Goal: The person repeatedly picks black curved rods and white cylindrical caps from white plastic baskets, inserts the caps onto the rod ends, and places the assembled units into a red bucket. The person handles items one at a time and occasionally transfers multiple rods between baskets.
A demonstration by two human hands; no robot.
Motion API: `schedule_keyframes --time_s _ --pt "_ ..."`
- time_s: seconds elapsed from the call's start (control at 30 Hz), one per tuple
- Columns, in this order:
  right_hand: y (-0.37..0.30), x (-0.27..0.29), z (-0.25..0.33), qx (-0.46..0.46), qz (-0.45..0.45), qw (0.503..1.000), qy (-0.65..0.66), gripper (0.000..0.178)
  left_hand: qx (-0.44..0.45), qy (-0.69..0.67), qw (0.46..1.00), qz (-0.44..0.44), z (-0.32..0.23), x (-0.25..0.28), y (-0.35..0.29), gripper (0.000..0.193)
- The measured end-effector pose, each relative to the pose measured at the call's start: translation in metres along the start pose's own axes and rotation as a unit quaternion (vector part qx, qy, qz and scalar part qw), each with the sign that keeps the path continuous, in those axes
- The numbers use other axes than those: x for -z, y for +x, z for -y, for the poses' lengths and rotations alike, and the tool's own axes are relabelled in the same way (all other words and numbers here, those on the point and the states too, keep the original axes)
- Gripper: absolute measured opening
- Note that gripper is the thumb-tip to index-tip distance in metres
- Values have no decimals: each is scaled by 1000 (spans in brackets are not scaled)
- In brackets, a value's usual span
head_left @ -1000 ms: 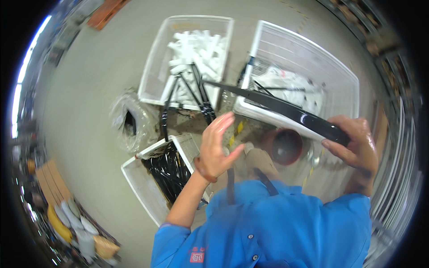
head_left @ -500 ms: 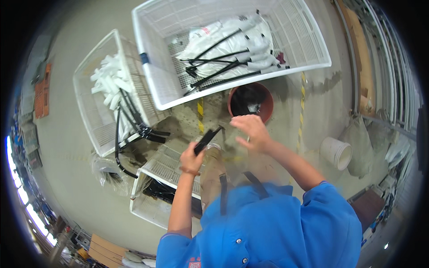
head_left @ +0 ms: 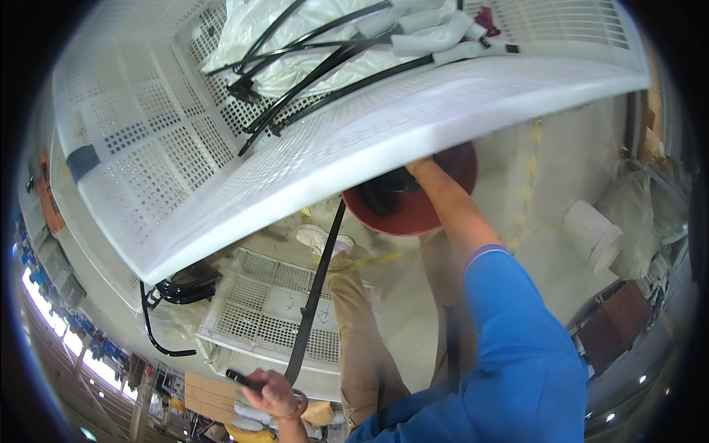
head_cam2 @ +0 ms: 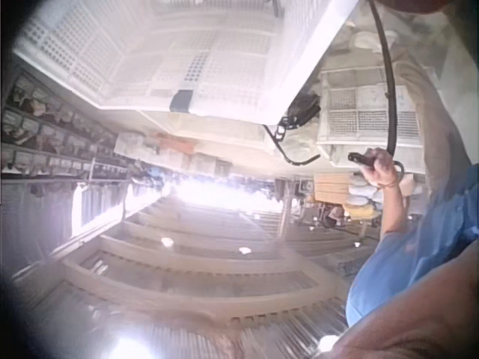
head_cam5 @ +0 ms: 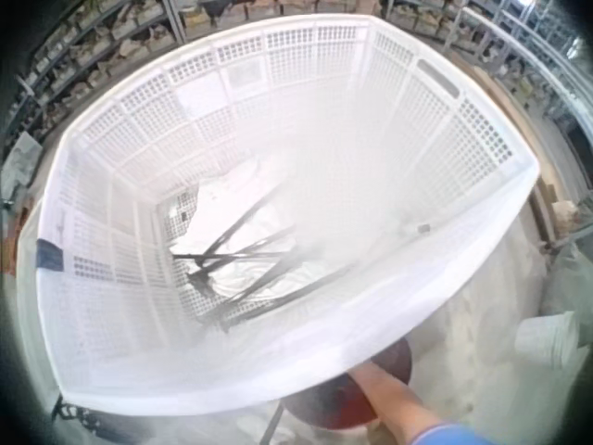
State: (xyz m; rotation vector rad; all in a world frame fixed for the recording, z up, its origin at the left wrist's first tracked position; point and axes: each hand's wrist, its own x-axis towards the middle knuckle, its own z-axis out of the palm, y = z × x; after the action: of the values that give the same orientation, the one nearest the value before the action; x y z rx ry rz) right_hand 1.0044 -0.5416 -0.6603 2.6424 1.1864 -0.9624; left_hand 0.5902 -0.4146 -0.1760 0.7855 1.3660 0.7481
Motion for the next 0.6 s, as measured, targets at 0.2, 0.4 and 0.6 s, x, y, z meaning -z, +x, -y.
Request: schedule_keyframes --time_s 0.2,0.4,0.6 --pt "25 -83 -23 -73 32 997 11 33 -168 256 951 -48 5 -15 -2 51" --pt "-23 9 -21 -13 -170 963 210 38 -62 175 983 5 8 -33 -17 34" --pt "-151 193 -9 -124 -79 679 719 40 -226 480 836 143 11 -81 -8 17"
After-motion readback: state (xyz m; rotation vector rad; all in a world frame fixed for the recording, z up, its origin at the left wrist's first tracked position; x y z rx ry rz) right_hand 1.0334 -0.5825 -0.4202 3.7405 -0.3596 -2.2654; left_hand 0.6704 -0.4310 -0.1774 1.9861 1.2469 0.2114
